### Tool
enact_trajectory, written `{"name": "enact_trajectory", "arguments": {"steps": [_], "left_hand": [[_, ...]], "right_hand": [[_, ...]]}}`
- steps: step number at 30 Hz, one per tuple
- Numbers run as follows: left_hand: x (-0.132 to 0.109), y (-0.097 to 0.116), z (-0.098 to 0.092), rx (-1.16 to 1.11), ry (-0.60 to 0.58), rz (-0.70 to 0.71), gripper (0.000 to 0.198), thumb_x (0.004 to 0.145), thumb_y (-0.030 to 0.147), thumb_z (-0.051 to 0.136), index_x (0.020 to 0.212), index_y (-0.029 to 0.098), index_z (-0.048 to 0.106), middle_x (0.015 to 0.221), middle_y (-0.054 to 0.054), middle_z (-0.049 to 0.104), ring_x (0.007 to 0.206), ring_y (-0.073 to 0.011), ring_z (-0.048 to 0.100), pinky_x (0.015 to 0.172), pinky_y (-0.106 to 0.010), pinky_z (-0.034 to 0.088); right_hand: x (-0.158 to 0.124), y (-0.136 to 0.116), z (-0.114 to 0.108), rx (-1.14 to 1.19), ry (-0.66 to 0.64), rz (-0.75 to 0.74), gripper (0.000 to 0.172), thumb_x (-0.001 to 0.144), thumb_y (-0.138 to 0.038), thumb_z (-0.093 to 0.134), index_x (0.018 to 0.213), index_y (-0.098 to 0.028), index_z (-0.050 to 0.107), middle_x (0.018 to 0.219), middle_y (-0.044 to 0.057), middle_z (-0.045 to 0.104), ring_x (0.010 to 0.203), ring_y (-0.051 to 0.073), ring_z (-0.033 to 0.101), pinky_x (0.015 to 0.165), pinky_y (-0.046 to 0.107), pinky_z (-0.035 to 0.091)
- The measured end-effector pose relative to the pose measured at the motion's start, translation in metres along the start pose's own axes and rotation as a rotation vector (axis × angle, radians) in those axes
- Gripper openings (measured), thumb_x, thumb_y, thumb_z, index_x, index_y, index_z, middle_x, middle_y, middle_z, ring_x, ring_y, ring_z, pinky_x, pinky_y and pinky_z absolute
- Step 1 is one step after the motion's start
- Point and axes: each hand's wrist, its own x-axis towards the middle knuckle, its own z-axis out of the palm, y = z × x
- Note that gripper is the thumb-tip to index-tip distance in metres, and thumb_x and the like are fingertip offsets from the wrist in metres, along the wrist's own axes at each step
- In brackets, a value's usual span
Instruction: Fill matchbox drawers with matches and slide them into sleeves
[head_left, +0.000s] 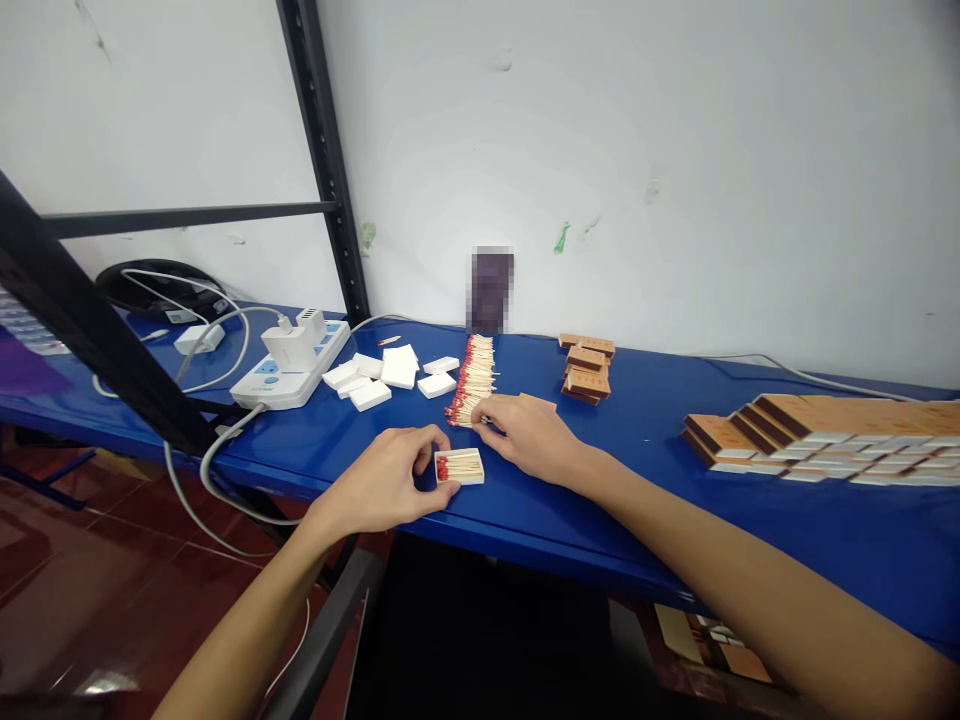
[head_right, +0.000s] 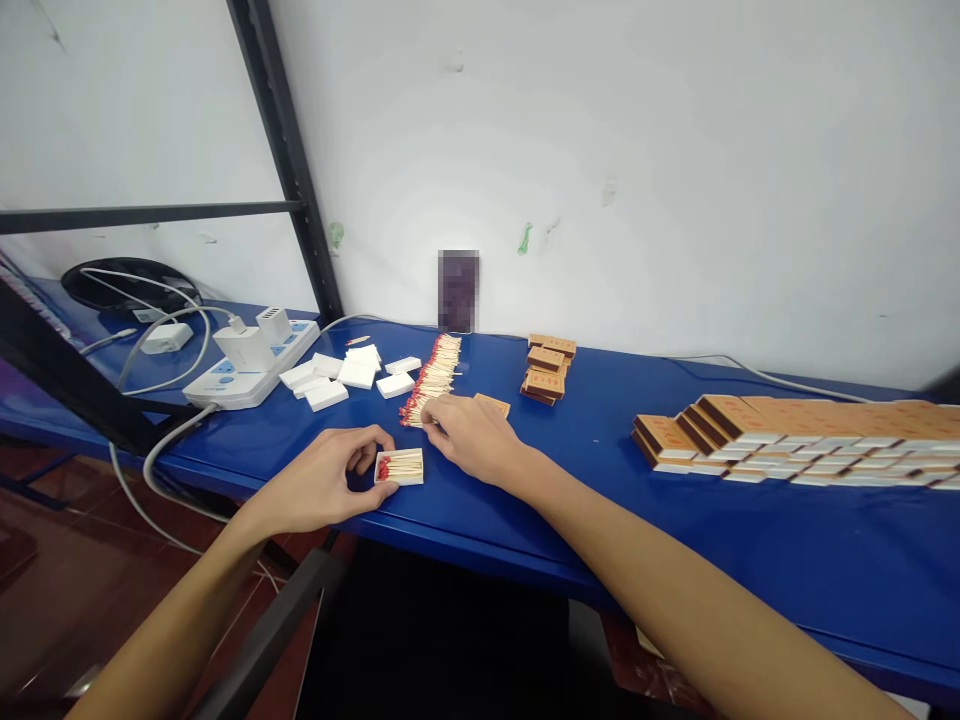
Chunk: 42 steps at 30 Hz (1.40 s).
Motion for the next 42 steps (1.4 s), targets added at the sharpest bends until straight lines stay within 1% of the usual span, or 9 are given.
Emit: {"name": "enact_trajectory", "arguments": {"steps": [8, 11, 14, 17, 21, 24, 27, 34, 42], "left_hand": [[0.0, -0.002, 0.001, 0.016, 0.002, 0.009, 0.019, 0.078, 0.035, 0.061, 0.089, 0.02, 0.058, 0.061, 0.006, 0.043, 0.055, -0.0113, 0.043, 0.057, -0.024, 0.033], [0.0, -0.003, 0.002, 0.014, 0.008, 0.01, 0.019, 0.079, 0.035, 0.06, 0.09, 0.02, 0.058, 0.061, 0.006, 0.044, 0.056, -0.0113, 0.043, 0.056, -0.024, 0.032], [-0.001, -0.003, 0.002, 0.007, 0.006, 0.016, 0.02, 0.08, 0.036, 0.06, 0.091, 0.02, 0.058, 0.062, 0.006, 0.045, 0.056, -0.0115, 0.044, 0.056, -0.024, 0.032], [-0.001, -0.002, 0.002, 0.02, 0.007, 0.016, 0.021, 0.079, 0.036, 0.061, 0.091, 0.02, 0.057, 0.063, 0.006, 0.045, 0.057, -0.0116, 0.044, 0.057, -0.024, 0.033], [-0.001, -0.002, 0.001, 0.035, 0.002, 0.009, 0.019, 0.078, 0.035, 0.062, 0.09, 0.02, 0.057, 0.063, 0.006, 0.045, 0.058, -0.0114, 0.045, 0.059, -0.024, 0.034], [-0.001, -0.002, 0.001, 0.03, 0.004, 0.013, 0.019, 0.078, 0.035, 0.063, 0.089, 0.02, 0.057, 0.063, 0.007, 0.045, 0.057, -0.0112, 0.044, 0.059, -0.024, 0.034], [-0.001, -0.002, 0.0, 0.013, -0.004, 0.008, 0.021, 0.079, 0.037, 0.063, 0.09, 0.02, 0.057, 0.062, 0.007, 0.045, 0.056, -0.0111, 0.044, 0.056, -0.024, 0.033], [0.0, -0.003, 0.0, 0.011, -0.018, 0.007, 0.019, 0.079, 0.036, 0.063, 0.09, 0.021, 0.056, 0.063, 0.007, 0.045, 0.057, -0.0106, 0.045, 0.058, -0.024, 0.035], [0.0, -0.003, 0.001, 0.021, -0.02, 0.003, 0.019, 0.08, 0.035, 0.063, 0.09, 0.021, 0.056, 0.062, 0.007, 0.044, 0.056, -0.0102, 0.044, 0.058, -0.023, 0.034]], "right_hand": [[-0.001, 0.0, -0.002, 0.008, -0.016, -0.016, 0.009, 0.092, -0.021, 0.049, 0.09, -0.019, 0.058, 0.088, 0.002, 0.067, 0.073, 0.015, 0.057, 0.066, 0.027, 0.031], [-0.007, -0.006, -0.009, 0.097, 0.015, -0.05, 0.006, 0.09, -0.02, 0.051, 0.089, -0.019, 0.057, 0.079, -0.001, 0.064, 0.067, 0.012, 0.053, 0.065, 0.025, 0.031], [-0.013, -0.016, -0.014, 0.223, -0.005, -0.067, 0.004, 0.087, -0.02, 0.053, 0.086, -0.019, 0.057, 0.071, -0.003, 0.058, 0.062, 0.01, 0.049, 0.06, 0.023, 0.03], [-0.013, -0.023, -0.015, 0.261, -0.019, -0.042, 0.003, 0.083, -0.019, 0.055, 0.083, -0.019, 0.058, 0.067, -0.003, 0.054, 0.061, 0.01, 0.046, 0.06, 0.023, 0.03], [-0.009, -0.016, -0.012, 0.216, 0.045, 0.008, 0.008, 0.084, -0.017, 0.053, 0.082, -0.018, 0.06, 0.064, -0.003, 0.054, 0.06, 0.01, 0.046, 0.062, 0.024, 0.031], [-0.006, -0.005, -0.009, 0.128, 0.079, 0.029, 0.008, 0.086, -0.018, 0.053, 0.086, -0.017, 0.061, 0.065, -0.002, 0.056, 0.059, 0.011, 0.048, 0.062, 0.024, 0.031], [-0.004, 0.002, -0.005, 0.09, 0.06, 0.009, 0.008, 0.087, -0.021, 0.055, 0.089, -0.017, 0.062, 0.071, 0.0, 0.061, 0.063, 0.012, 0.052, 0.063, 0.024, 0.033], [0.0, 0.002, 0.002, 0.04, 0.032, -0.033, 0.011, 0.092, -0.021, 0.052, 0.097, -0.019, 0.062, 0.097, 0.004, 0.068, 0.088, 0.018, 0.06, 0.072, 0.027, 0.036], [0.002, 0.004, 0.006, 0.059, 0.047, 0.03, 0.011, 0.09, -0.018, 0.051, 0.085, -0.018, 0.061, 0.082, 0.002, 0.065, 0.072, 0.014, 0.056, 0.066, 0.026, 0.034]]}}
